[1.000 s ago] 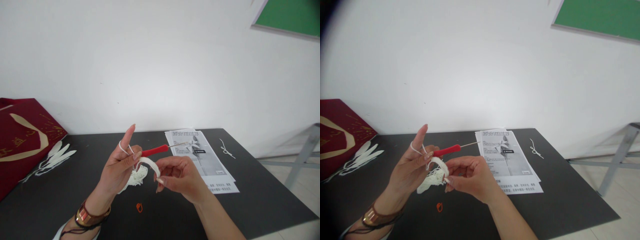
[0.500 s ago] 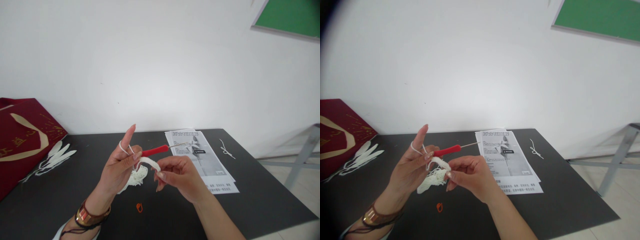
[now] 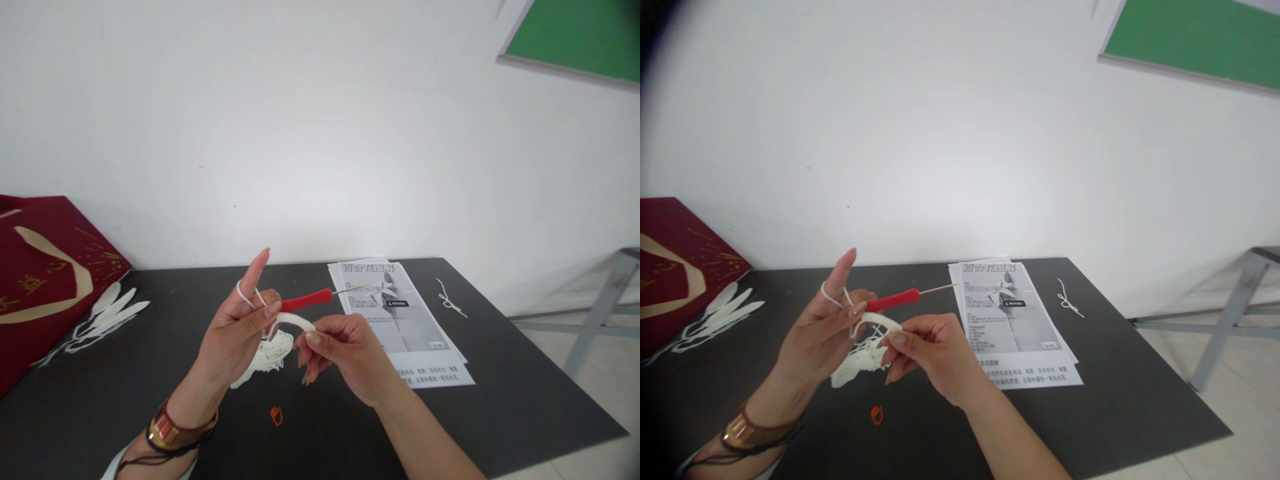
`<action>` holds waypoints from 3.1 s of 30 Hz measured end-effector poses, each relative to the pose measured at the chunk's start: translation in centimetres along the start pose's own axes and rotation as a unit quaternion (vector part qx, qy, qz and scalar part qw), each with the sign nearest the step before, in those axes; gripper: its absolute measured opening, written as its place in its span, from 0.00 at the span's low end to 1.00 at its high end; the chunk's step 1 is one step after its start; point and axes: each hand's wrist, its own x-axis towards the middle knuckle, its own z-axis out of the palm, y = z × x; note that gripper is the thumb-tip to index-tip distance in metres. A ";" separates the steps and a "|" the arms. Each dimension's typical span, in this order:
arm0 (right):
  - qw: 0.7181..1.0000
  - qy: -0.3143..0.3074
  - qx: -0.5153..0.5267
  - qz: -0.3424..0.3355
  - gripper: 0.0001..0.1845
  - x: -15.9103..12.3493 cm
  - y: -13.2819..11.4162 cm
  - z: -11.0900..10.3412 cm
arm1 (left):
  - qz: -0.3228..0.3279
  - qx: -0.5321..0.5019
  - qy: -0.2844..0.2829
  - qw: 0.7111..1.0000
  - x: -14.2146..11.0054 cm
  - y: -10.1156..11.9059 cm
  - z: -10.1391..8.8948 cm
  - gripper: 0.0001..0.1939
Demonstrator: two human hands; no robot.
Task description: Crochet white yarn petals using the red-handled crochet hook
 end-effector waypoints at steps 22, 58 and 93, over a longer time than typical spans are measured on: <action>0.999 -0.028 0.028 -0.001 0.11 -0.7 -0.7 -0.1 | -0.011 -0.020 0.026 0.999 -0.1 0.5 0.6 0.35; 0.996 -0.080 0.011 -0.046 0.09 -0.6 -0.3 -0.6 | -0.005 -0.034 -0.023 0.999 -0.3 0.2 0.5 0.32; 0.999 -0.030 -0.023 -0.026 0.13 -0.6 -0.5 -0.2 | -0.011 0.000 -0.033 0.999 -0.3 0.0 0.5 0.32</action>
